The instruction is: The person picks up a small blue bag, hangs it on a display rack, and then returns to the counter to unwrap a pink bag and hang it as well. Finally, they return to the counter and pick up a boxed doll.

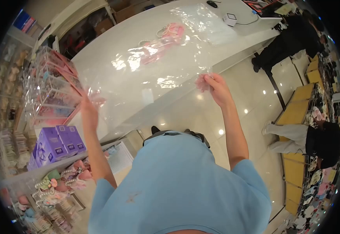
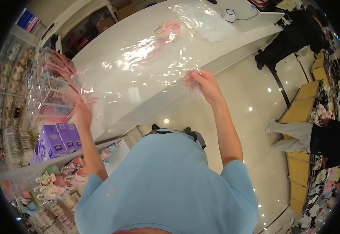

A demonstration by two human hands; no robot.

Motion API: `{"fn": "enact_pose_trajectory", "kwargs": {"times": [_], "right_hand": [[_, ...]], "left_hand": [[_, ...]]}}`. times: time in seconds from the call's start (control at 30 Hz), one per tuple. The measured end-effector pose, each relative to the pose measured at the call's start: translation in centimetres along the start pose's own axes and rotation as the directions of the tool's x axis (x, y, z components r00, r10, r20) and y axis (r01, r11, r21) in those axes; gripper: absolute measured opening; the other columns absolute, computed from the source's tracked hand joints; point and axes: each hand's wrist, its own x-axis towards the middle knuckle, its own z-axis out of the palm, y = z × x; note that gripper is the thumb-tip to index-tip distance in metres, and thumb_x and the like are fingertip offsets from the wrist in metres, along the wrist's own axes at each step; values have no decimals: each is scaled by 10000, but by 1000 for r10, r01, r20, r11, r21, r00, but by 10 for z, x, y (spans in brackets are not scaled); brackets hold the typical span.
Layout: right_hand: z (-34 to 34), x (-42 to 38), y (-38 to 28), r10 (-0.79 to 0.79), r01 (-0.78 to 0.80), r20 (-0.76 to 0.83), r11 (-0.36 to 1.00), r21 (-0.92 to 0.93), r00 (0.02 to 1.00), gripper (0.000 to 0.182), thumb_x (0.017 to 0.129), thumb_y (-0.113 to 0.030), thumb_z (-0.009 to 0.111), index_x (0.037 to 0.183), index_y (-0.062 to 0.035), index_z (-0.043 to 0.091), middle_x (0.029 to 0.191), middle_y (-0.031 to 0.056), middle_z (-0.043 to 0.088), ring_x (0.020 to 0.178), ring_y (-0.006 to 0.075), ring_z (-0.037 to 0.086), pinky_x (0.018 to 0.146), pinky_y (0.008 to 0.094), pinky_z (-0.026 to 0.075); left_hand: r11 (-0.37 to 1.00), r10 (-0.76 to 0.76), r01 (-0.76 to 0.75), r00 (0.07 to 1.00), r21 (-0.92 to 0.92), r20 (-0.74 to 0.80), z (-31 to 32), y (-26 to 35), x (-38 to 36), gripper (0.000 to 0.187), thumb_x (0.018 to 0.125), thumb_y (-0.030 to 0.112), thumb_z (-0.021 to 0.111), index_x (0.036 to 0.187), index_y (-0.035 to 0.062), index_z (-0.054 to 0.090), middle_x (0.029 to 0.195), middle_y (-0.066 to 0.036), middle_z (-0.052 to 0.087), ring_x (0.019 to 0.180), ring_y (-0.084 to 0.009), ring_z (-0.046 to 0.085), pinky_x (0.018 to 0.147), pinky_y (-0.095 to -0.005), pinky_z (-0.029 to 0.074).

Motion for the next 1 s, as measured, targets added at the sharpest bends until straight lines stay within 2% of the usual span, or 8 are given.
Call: {"fn": "enact_pose_trajectory", "kwargs": {"times": [0.07,0.13,0.47,0.57,0.73,0.8,0.87,1.0], "right_hand": [[-30,-20,4,-8,10,-96,1000,25,995,276,1019,-190,544,1134,37,652,993,131,725,859,195,678,726,331,514],[-61,-46,15,11,-3,-198,999,42,980,298,1030,-197,522,1140,49,647,979,128,725,861,181,672,695,324,502],[-189,-166,21,-106,152,-450,986,67,886,291,1033,-203,542,1144,41,657,935,97,715,794,148,630,716,289,479],[-225,-202,35,-147,261,-528,954,148,836,288,1031,-203,549,1159,35,649,934,88,707,805,148,628,726,286,480],[-256,-222,75,-71,299,-619,915,272,782,329,994,-174,605,1234,51,605,1006,96,703,902,168,645,788,300,500],[-254,-209,73,62,-423,-858,887,-187,510,410,945,-107,639,1298,82,551,1137,134,678,1025,203,643,869,327,507],[-254,-183,54,-367,-159,-801,858,-488,473,487,892,-43,651,1347,69,517,1280,160,625,1136,230,613,927,361,501],[-190,-100,-84,-829,228,-165,329,-916,534,554,832,39,606,1377,-11,517,1385,135,565,1263,306,540,1015,411,456]], "left_hand": [[956,72,-118,982,268,176,3,-39,-25,247,1001,196,594,1120,-8,663,750,-58,651,653,-153,618,641,-290,487],[931,-287,184,902,314,323,18,-57,-43,244,1000,203,597,1095,-12,663,750,-70,655,610,-138,606,604,-268,480],[878,-281,52,862,477,423,186,-79,-85,265,1006,150,581,1217,3,644,651,44,512,530,-29,458,495,-206,363],[950,-190,7,807,312,559,227,-70,-103,408,942,71,654,1342,27,595,651,84,404,561,-18,378,523,-195,316],[955,-191,-97,528,282,828,287,-36,-119,693,774,6,787,1421,65,546,654,85,348,600,-45,298,547,-230,277],[932,-189,-205,425,297,885,306,-36,-108,703,771,18,790,1425,96,548,641,66,334,589,-61,289,542,-248,278],[904,-197,-313,301,291,933,327,-36,-95,713,767,31,793,1430,127,549,628,48,320,579,-78,280,538,-265,280],[796,-199,-575,45,188,979,374,-31,-79,658,782,126,801,1398,192,580,569,-40,384,512,-159,365,518,-314,340]]}}
